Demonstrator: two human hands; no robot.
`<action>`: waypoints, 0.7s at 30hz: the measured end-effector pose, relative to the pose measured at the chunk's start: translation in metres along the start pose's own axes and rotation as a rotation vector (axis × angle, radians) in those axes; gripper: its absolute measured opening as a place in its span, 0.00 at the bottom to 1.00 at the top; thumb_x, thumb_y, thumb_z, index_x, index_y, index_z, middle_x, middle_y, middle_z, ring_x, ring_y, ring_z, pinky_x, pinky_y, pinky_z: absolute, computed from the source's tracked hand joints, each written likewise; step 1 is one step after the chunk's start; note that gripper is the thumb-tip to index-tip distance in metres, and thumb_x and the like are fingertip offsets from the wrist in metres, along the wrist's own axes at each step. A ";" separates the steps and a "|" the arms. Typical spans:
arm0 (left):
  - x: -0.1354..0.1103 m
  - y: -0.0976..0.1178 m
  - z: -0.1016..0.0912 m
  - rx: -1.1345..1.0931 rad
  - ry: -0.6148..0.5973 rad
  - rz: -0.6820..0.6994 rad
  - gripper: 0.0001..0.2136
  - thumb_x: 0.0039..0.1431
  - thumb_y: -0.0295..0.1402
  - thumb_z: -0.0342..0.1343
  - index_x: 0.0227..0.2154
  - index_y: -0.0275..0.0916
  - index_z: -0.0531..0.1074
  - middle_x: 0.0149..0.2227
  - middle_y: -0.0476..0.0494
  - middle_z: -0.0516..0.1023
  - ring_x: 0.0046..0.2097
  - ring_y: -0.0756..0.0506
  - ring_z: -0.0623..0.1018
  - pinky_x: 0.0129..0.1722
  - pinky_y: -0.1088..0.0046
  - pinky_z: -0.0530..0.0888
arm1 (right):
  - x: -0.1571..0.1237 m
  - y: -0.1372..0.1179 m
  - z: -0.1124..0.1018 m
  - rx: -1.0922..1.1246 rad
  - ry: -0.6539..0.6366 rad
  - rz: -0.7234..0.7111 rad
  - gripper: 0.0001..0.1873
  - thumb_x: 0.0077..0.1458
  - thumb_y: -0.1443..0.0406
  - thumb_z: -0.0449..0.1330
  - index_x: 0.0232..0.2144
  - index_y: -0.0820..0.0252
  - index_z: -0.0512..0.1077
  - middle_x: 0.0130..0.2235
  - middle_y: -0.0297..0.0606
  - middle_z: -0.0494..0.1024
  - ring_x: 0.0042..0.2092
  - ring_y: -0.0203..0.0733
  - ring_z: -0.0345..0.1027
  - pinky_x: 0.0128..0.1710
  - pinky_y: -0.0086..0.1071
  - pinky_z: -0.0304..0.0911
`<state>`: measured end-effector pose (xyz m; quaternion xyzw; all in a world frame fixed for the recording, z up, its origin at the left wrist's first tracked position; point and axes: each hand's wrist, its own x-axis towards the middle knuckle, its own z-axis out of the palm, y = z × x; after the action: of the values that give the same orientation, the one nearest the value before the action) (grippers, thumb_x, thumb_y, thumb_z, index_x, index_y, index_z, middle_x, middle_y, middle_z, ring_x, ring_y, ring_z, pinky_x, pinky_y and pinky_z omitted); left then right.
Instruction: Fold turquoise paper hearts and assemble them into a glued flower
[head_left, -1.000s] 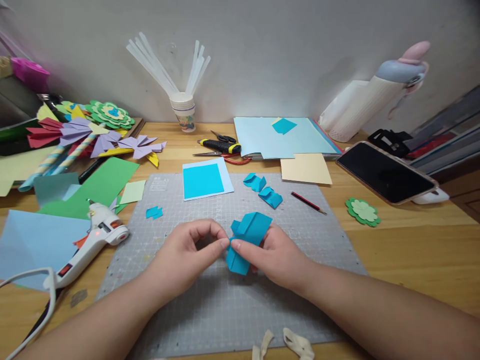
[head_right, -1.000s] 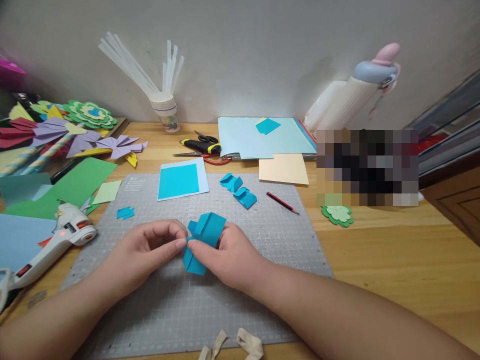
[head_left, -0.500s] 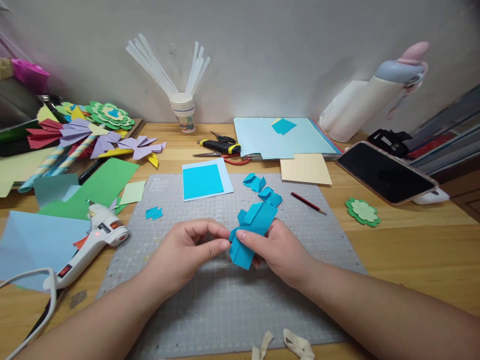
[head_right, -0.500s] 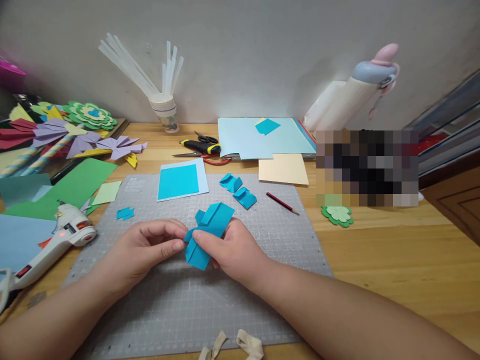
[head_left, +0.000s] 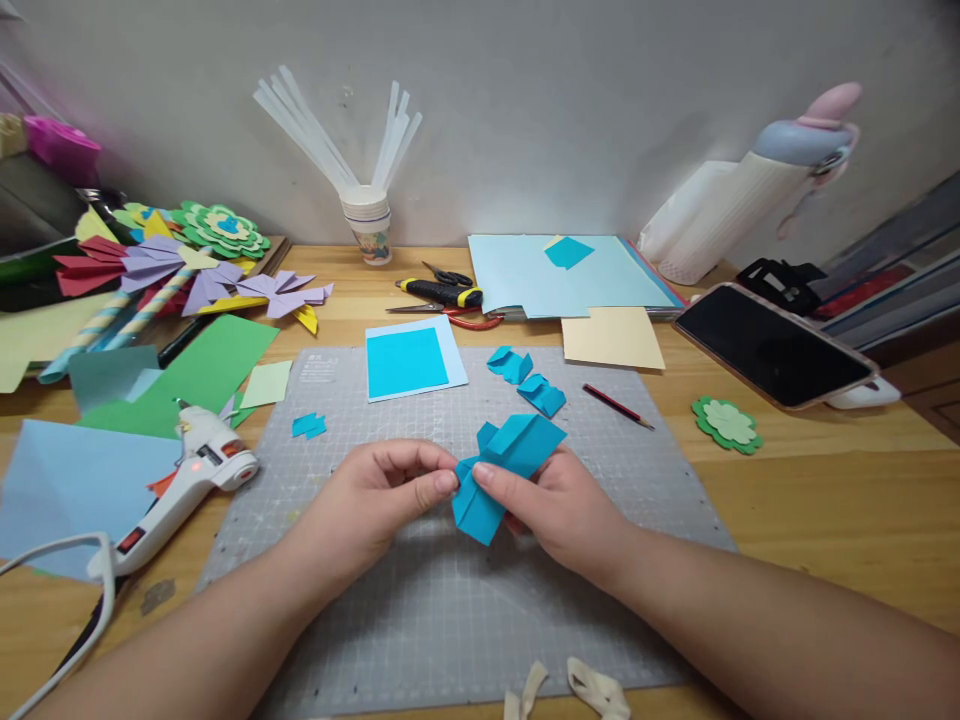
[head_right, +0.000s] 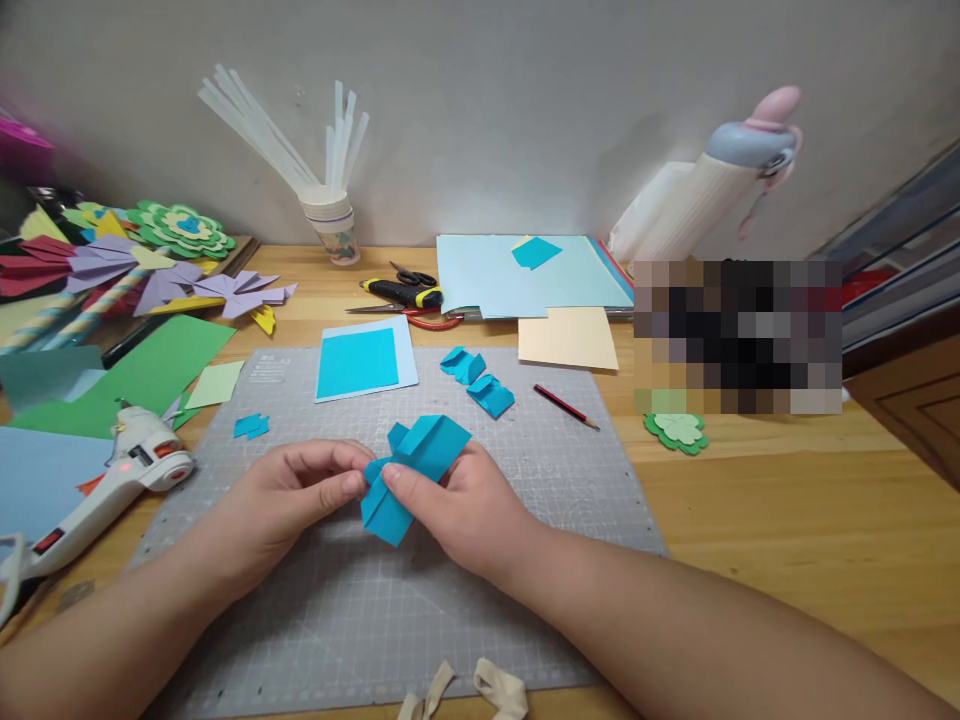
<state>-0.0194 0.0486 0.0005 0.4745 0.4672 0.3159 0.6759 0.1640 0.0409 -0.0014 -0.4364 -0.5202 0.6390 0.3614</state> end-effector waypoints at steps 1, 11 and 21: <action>0.000 0.000 0.000 -0.008 -0.006 -0.009 0.08 0.49 0.38 0.64 0.27 0.38 0.77 0.29 0.48 0.78 0.33 0.48 0.73 0.37 0.73 0.70 | 0.000 0.000 0.000 0.003 0.004 -0.001 0.14 0.53 0.57 0.58 0.21 0.57 0.62 0.18 0.26 0.62 0.20 0.31 0.54 0.20 0.28 0.49; 0.000 0.002 0.001 -0.018 -0.028 -0.012 0.07 0.49 0.35 0.64 0.23 0.38 0.75 0.29 0.49 0.75 0.34 0.49 0.72 0.36 0.74 0.68 | -0.001 0.003 0.001 -0.013 -0.034 -0.056 0.14 0.54 0.59 0.57 0.21 0.57 0.61 0.19 0.26 0.58 0.22 0.31 0.50 0.22 0.27 0.51; -0.001 0.004 0.001 0.008 -0.035 0.023 0.07 0.49 0.34 0.62 0.22 0.38 0.72 0.28 0.49 0.73 0.34 0.48 0.71 0.35 0.73 0.67 | 0.000 0.009 0.001 0.002 -0.041 -0.069 0.11 0.55 0.60 0.57 0.23 0.58 0.63 0.25 0.29 0.64 0.27 0.33 0.57 0.30 0.28 0.59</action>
<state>-0.0185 0.0484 0.0043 0.4880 0.4509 0.3136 0.6783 0.1626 0.0390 -0.0097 -0.4048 -0.5413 0.6356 0.3730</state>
